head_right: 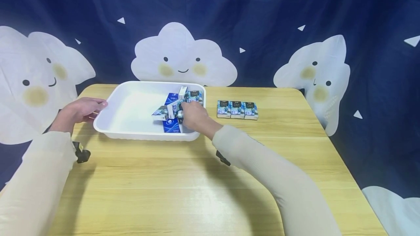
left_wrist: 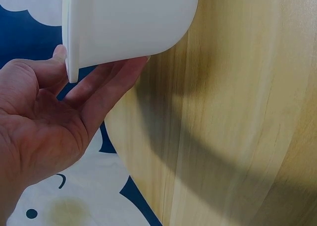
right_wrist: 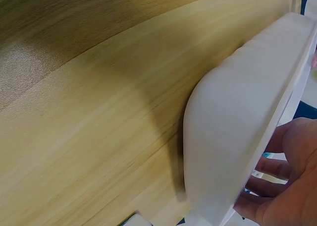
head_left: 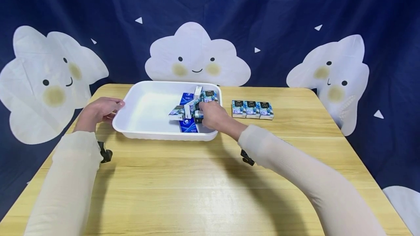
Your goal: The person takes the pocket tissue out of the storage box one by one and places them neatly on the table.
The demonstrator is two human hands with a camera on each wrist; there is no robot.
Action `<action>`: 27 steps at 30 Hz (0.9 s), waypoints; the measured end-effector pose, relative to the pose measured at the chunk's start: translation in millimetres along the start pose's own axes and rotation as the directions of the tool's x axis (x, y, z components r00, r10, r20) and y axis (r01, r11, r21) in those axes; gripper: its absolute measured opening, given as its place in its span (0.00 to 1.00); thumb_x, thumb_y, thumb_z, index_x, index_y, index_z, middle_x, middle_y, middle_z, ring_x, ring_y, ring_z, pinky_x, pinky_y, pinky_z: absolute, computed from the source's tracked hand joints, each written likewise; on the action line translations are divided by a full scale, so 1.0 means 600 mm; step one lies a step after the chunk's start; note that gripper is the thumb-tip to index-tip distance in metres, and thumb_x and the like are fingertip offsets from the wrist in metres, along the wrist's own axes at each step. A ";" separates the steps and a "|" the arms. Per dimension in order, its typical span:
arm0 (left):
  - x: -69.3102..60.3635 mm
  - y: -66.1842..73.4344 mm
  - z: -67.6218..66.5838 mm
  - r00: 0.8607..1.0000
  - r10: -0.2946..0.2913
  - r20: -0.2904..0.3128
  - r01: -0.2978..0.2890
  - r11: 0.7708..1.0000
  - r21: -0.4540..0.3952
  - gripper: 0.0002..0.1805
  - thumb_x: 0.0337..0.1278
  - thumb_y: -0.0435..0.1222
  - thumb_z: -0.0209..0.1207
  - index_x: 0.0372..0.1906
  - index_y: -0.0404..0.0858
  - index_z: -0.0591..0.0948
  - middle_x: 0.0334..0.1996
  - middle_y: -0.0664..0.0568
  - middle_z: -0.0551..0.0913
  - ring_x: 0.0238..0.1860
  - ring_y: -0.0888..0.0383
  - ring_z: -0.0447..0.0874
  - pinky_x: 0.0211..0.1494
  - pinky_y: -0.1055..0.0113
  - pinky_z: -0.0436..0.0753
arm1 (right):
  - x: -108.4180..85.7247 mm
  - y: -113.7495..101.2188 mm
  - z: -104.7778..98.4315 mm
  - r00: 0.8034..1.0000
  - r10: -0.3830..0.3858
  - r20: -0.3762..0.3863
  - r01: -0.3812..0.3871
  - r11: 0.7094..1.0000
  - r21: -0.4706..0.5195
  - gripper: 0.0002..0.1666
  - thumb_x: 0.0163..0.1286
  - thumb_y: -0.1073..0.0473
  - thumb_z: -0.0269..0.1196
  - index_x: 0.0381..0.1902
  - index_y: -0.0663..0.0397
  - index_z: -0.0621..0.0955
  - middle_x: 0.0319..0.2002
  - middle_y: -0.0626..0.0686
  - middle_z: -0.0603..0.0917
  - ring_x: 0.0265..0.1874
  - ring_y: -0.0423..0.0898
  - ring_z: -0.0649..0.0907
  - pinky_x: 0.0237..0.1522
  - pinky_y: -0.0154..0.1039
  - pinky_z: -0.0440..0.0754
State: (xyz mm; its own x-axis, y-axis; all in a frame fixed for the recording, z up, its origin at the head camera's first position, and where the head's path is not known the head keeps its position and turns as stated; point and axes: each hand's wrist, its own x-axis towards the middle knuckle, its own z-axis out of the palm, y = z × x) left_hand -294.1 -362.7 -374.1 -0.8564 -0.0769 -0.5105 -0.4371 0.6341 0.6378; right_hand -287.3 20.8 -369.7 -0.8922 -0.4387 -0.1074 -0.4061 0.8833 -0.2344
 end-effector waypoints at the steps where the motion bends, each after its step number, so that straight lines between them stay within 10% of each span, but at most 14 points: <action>1: 0.000 0.000 0.000 1.000 0.001 0.000 -0.001 1.000 -0.001 0.32 0.83 0.46 0.38 0.80 0.33 0.54 0.70 0.32 0.63 0.58 0.44 0.75 0.46 0.66 0.83 | 0.000 0.000 0.000 1.000 0.001 0.001 -0.001 1.000 -0.002 0.21 0.60 0.69 0.67 0.51 0.55 0.79 0.46 0.54 0.85 0.47 0.50 0.83 0.51 0.45 0.85; 18: -0.001 0.000 0.003 1.000 -0.004 -0.015 0.004 1.000 -0.004 0.32 0.83 0.46 0.38 0.80 0.34 0.54 0.70 0.32 0.63 0.57 0.45 0.75 0.45 0.66 0.84 | -0.001 -0.001 -0.003 1.000 -0.012 -0.001 0.012 1.000 -0.013 0.15 0.64 0.69 0.64 0.48 0.56 0.81 0.41 0.53 0.84 0.41 0.47 0.81 0.46 0.43 0.84; 27: -0.003 -0.001 0.001 1.000 0.025 -0.017 -0.025 1.000 -0.007 0.32 0.83 0.46 0.39 0.79 0.32 0.55 0.68 0.31 0.64 0.50 0.50 0.80 0.45 0.65 0.84 | -0.003 -0.005 -0.025 0.999 -0.032 -0.025 0.032 0.999 -0.001 0.09 0.60 0.73 0.59 0.34 0.54 0.76 0.25 0.49 0.69 0.28 0.45 0.72 0.26 0.36 0.71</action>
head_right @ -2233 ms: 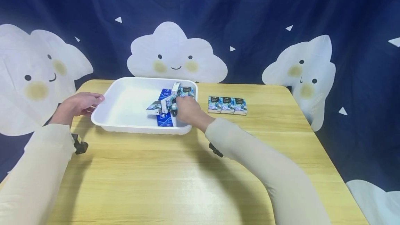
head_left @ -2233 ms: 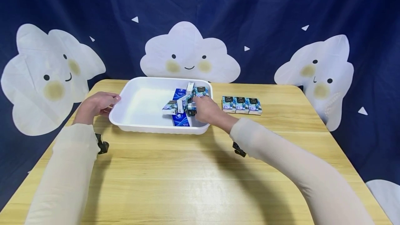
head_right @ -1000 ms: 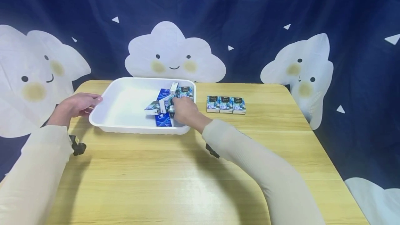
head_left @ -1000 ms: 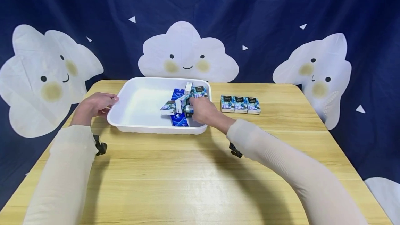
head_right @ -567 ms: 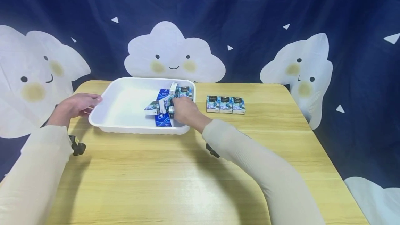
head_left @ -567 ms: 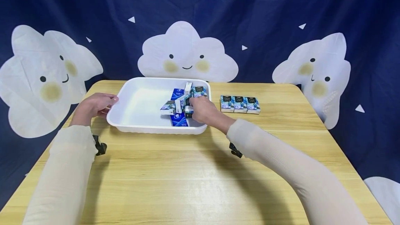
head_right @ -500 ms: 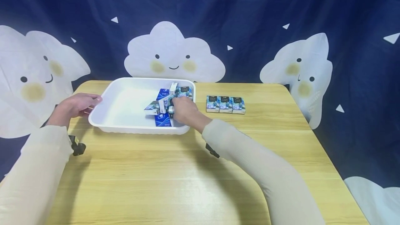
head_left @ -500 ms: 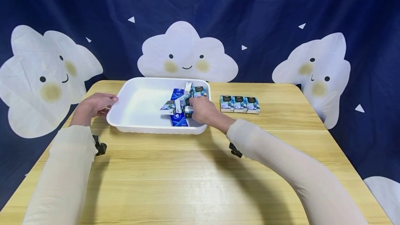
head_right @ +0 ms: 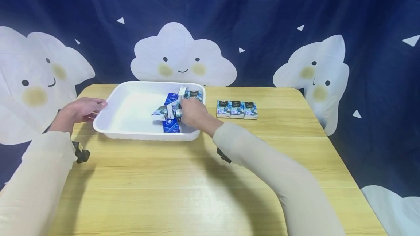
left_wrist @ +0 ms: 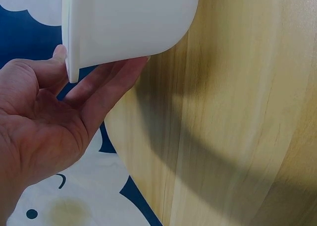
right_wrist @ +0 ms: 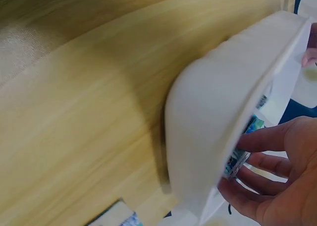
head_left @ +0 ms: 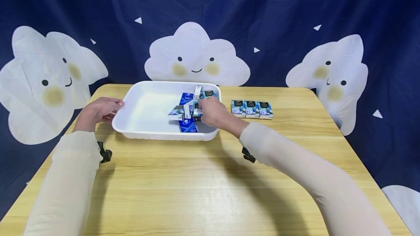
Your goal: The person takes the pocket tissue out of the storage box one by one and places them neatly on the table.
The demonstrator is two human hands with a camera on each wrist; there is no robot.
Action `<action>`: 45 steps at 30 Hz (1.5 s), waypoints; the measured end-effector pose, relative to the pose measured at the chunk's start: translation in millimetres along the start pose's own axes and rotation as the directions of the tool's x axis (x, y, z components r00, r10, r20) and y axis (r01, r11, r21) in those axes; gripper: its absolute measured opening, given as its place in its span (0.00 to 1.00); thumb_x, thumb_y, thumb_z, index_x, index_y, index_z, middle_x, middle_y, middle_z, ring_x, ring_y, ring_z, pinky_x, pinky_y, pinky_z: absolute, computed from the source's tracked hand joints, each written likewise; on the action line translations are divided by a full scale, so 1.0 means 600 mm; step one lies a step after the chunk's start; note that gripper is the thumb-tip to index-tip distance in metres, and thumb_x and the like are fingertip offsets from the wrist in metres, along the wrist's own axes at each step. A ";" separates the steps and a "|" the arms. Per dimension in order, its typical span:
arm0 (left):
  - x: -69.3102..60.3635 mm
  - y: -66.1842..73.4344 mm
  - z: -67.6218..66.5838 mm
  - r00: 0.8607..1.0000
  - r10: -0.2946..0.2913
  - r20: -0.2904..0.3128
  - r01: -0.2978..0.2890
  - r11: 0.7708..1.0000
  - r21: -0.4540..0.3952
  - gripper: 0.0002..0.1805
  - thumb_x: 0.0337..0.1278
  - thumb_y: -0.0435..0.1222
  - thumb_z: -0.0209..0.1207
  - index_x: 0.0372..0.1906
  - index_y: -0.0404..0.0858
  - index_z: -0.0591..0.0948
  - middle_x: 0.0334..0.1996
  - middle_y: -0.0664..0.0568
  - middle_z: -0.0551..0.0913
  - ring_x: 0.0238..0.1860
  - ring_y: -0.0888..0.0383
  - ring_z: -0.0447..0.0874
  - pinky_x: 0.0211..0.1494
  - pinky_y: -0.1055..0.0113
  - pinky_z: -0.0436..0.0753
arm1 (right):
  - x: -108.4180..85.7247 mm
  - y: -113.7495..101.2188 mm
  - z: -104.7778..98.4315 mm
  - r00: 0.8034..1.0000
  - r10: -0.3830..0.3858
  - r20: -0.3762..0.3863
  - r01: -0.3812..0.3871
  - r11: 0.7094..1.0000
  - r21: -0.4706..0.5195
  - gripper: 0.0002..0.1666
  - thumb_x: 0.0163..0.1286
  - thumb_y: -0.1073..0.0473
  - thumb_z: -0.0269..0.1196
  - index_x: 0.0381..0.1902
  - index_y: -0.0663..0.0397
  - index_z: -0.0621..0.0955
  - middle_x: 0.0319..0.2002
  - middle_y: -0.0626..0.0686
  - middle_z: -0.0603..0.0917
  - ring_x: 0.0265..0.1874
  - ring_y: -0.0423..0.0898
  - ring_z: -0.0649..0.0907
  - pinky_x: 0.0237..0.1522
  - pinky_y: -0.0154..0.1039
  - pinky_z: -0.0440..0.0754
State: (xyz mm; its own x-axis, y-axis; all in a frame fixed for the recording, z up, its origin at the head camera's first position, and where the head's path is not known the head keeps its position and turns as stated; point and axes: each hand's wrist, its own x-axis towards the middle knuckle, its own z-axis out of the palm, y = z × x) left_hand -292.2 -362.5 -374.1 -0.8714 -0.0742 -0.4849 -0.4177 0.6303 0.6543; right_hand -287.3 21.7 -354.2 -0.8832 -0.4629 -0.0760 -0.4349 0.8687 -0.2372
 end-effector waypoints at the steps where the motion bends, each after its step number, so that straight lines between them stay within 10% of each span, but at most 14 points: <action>1: 0.000 0.000 0.000 1.000 0.000 0.000 0.000 1.000 0.000 0.32 0.83 0.45 0.39 0.79 0.32 0.56 0.68 0.31 0.65 0.50 0.50 0.80 0.45 0.65 0.84 | 0.000 -0.001 -0.004 1.000 -0.003 -0.003 0.003 1.000 0.002 0.10 0.60 0.73 0.59 0.33 0.53 0.75 0.24 0.48 0.68 0.27 0.44 0.71 0.25 0.35 0.69; 27: 0.001 0.001 0.002 0.999 -0.034 0.004 0.034 0.999 0.005 0.32 0.83 0.46 0.39 0.79 0.33 0.56 0.69 0.33 0.63 0.57 0.44 0.74 0.46 0.65 0.83 | -0.022 0.043 -0.105 0.991 0.095 -0.090 -0.091 0.994 0.053 0.22 0.61 0.68 0.62 0.55 0.58 0.81 0.52 0.58 0.85 0.48 0.51 0.80 0.53 0.46 0.81; 45: -0.001 0.003 0.001 1.000 -0.018 0.004 0.018 1.000 0.018 0.32 0.83 0.46 0.38 0.79 0.32 0.54 0.69 0.32 0.63 0.57 0.44 0.74 0.47 0.65 0.83 | -0.064 0.173 -0.123 0.966 0.207 -0.153 -0.189 0.974 0.123 0.21 0.62 0.69 0.56 0.53 0.63 0.82 0.48 0.64 0.85 0.38 0.56 0.78 0.39 0.46 0.78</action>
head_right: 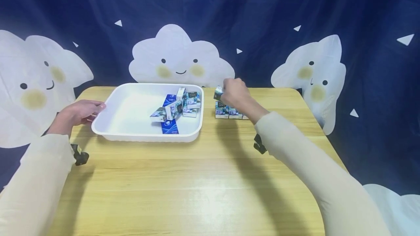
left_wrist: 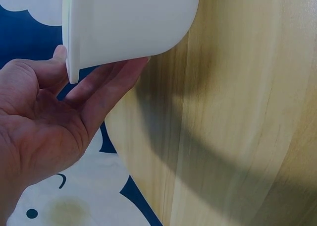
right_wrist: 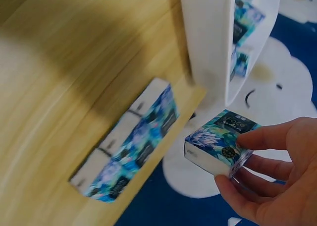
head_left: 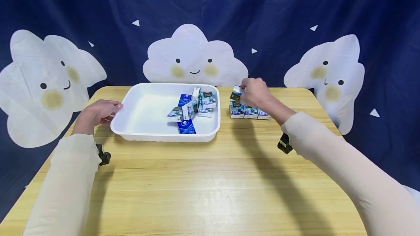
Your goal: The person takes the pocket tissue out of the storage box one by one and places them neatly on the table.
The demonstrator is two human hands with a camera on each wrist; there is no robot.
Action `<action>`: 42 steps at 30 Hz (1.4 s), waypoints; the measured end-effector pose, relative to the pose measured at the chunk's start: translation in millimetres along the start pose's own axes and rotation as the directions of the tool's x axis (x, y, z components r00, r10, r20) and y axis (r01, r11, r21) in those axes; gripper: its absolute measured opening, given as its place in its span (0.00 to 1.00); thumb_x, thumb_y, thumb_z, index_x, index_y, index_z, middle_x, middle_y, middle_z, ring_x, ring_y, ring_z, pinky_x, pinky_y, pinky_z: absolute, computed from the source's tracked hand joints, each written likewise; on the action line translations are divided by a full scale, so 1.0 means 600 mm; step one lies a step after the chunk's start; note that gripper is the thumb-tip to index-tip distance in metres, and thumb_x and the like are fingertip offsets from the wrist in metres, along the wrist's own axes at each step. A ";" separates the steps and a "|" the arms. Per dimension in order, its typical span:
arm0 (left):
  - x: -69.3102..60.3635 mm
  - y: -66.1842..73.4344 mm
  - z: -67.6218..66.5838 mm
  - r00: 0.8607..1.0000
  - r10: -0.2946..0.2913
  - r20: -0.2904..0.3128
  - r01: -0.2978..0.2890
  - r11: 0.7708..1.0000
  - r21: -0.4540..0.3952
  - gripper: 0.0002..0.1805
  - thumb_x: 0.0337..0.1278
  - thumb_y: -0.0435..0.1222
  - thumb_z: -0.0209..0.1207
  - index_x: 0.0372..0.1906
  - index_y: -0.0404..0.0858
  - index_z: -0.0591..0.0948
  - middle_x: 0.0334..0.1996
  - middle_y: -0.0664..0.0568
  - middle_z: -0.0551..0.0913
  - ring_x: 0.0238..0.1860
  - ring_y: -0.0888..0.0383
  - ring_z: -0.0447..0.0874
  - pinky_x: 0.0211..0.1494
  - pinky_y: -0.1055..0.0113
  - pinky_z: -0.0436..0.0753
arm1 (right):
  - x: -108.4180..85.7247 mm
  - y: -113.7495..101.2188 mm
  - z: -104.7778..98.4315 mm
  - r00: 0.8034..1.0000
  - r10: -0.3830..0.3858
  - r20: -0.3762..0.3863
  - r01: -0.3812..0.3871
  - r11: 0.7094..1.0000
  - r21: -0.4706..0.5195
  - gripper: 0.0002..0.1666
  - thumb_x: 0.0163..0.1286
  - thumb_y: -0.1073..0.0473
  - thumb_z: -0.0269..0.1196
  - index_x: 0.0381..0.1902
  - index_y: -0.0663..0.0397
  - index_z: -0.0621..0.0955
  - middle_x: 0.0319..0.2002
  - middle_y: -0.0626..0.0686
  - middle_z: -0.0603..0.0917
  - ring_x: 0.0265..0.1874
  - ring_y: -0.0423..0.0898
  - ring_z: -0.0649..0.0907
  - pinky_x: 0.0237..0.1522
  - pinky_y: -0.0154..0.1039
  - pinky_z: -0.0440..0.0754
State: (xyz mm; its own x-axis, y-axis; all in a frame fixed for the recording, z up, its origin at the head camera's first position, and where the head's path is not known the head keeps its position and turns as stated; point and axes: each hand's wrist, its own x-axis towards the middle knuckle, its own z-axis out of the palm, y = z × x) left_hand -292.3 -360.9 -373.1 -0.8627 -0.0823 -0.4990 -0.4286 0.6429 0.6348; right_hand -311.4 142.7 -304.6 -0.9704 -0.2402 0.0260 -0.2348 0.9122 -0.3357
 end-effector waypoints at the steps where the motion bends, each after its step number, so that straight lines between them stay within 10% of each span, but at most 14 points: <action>1: 0.000 0.001 0.000 1.000 -0.001 0.000 0.001 1.000 -0.003 0.32 0.83 0.46 0.38 0.80 0.33 0.54 0.70 0.32 0.62 0.57 0.44 0.74 0.47 0.65 0.83 | -0.002 0.010 -0.001 1.000 0.005 -0.004 -0.005 1.000 0.007 0.20 0.63 0.69 0.55 0.52 0.63 0.82 0.48 0.64 0.85 0.36 0.56 0.78 0.37 0.45 0.77; 18: -0.006 0.007 0.003 1.000 0.005 -0.008 -0.005 1.000 -0.002 0.32 0.83 0.47 0.38 0.79 0.33 0.55 0.69 0.32 0.64 0.56 0.46 0.76 0.45 0.67 0.82 | -0.017 0.143 -0.016 0.989 0.139 -0.045 -0.141 0.990 -0.025 0.22 0.61 0.66 0.54 0.51 0.70 0.81 0.47 0.70 0.84 0.37 0.60 0.79 0.37 0.50 0.79; 23: -0.005 0.008 0.002 1.000 0.008 -0.008 -0.008 1.000 0.007 0.31 0.83 0.46 0.37 0.79 0.32 0.56 0.69 0.32 0.64 0.55 0.45 0.75 0.45 0.67 0.82 | -0.023 0.180 -0.019 0.987 0.142 -0.077 -0.144 0.989 -0.025 0.12 0.59 0.66 0.54 0.35 0.67 0.82 0.31 0.65 0.85 0.30 0.59 0.78 0.30 0.46 0.76; 31: -0.004 0.006 0.002 1.000 0.002 -0.005 -0.002 1.000 0.009 0.32 0.83 0.47 0.37 0.79 0.33 0.55 0.70 0.32 0.63 0.58 0.43 0.74 0.44 0.68 0.82 | -0.035 0.219 -0.014 0.994 0.092 -0.066 -0.094 0.995 -0.040 0.17 0.47 0.71 0.47 0.13 0.44 0.56 0.15 0.43 0.51 0.18 0.41 0.50 0.24 0.37 0.50; 42: -0.004 0.003 0.002 1.000 -0.019 -0.003 0.019 1.000 -0.007 0.32 0.83 0.46 0.37 0.80 0.34 0.54 0.71 0.32 0.62 0.58 0.43 0.74 0.45 0.67 0.83 | -0.046 0.247 0.007 0.991 0.137 -0.007 -0.137 0.990 -0.035 0.17 0.46 0.70 0.47 0.12 0.43 0.56 0.14 0.41 0.50 0.18 0.40 0.48 0.23 0.36 0.49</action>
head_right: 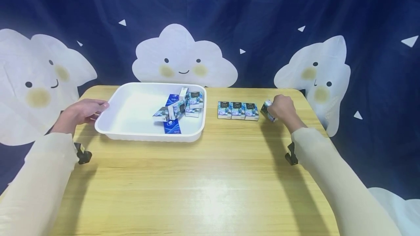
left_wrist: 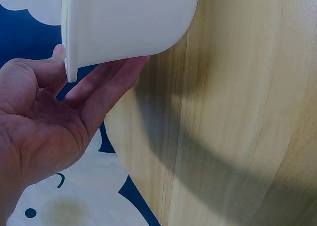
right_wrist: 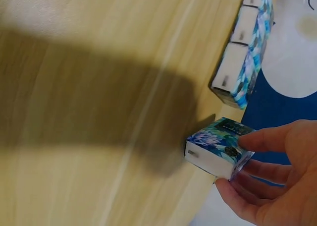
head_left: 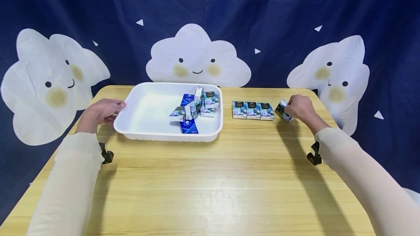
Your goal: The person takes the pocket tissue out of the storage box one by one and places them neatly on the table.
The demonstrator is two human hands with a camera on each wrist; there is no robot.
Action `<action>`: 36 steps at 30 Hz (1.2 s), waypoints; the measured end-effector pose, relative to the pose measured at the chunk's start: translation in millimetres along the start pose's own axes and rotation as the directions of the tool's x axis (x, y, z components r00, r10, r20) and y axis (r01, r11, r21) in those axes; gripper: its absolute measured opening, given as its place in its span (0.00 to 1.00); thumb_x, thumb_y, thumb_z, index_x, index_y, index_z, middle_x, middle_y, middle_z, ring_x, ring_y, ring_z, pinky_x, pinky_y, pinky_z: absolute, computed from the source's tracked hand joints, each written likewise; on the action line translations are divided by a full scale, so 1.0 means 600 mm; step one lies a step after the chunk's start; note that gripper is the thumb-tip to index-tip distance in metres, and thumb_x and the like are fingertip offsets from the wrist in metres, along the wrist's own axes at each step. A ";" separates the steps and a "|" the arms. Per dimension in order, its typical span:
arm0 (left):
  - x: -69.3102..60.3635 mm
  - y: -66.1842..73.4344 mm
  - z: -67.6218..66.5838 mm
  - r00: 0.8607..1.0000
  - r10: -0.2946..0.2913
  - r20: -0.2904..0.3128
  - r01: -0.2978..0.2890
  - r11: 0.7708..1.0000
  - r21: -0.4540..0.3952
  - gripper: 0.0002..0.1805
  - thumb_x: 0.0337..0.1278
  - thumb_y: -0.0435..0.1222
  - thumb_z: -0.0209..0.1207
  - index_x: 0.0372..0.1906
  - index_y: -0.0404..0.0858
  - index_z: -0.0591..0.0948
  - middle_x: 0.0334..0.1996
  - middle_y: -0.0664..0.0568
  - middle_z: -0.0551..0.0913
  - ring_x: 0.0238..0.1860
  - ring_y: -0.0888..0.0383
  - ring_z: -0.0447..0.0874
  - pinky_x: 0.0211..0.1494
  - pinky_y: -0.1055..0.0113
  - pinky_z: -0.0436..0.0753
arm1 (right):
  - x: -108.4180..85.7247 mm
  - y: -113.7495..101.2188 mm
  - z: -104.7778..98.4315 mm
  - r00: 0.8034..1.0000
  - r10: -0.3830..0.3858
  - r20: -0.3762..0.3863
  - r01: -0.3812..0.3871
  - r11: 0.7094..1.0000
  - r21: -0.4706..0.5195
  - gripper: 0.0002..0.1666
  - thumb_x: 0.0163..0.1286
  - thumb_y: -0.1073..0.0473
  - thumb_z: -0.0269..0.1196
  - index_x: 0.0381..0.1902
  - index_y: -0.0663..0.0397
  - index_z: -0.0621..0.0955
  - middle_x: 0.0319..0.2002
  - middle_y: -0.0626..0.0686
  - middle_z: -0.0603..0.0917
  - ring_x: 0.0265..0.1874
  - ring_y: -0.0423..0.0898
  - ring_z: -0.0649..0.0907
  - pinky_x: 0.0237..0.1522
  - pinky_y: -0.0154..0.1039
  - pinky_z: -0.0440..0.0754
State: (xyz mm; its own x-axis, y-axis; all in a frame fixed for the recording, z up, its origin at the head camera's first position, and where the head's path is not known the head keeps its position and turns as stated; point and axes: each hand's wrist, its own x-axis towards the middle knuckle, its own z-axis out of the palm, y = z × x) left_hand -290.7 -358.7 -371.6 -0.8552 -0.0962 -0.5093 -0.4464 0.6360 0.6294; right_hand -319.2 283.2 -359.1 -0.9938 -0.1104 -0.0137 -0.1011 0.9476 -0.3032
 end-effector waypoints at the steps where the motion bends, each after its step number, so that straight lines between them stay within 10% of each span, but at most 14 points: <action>1: 0.000 0.000 0.000 1.000 -0.001 0.001 0.001 1.000 0.001 0.32 0.83 0.46 0.37 0.80 0.34 0.54 0.71 0.32 0.62 0.58 0.43 0.74 0.45 0.67 0.83 | -0.001 0.002 0.002 1.000 0.008 0.007 -0.008 1.000 0.002 0.17 0.47 0.70 0.47 0.12 0.43 0.56 0.14 0.41 0.50 0.18 0.40 0.48 0.23 0.36 0.50; 27: 0.001 -0.002 0.001 1.000 0.001 -0.004 -0.001 1.000 0.001 0.32 0.83 0.47 0.37 0.80 0.34 0.54 0.71 0.33 0.62 0.58 0.43 0.72 0.43 0.69 0.80 | -0.007 0.018 -0.013 0.989 0.090 0.122 -0.083 0.995 -0.055 0.21 0.63 0.60 0.52 0.12 0.44 0.58 0.13 0.41 0.52 0.16 0.38 0.51 0.21 0.35 0.55; 36: 0.000 -0.003 0.000 1.000 0.013 -0.002 -0.013 1.000 0.004 0.31 0.83 0.46 0.38 0.79 0.34 0.56 0.69 0.33 0.64 0.56 0.45 0.74 0.44 0.68 0.82 | -0.002 0.026 -0.029 0.995 0.035 0.093 -0.027 0.996 -0.089 0.17 0.47 0.65 0.48 0.10 0.40 0.57 0.14 0.41 0.51 0.18 0.39 0.49 0.24 0.35 0.51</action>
State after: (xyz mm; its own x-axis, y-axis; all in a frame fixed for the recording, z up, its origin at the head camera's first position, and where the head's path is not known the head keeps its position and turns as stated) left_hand -290.1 -359.6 -372.7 -0.8612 -0.0894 -0.5003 -0.4344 0.6404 0.6334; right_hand -320.1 303.5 -347.5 -0.9882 -0.1041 -0.1128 -0.0779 0.9732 -0.2162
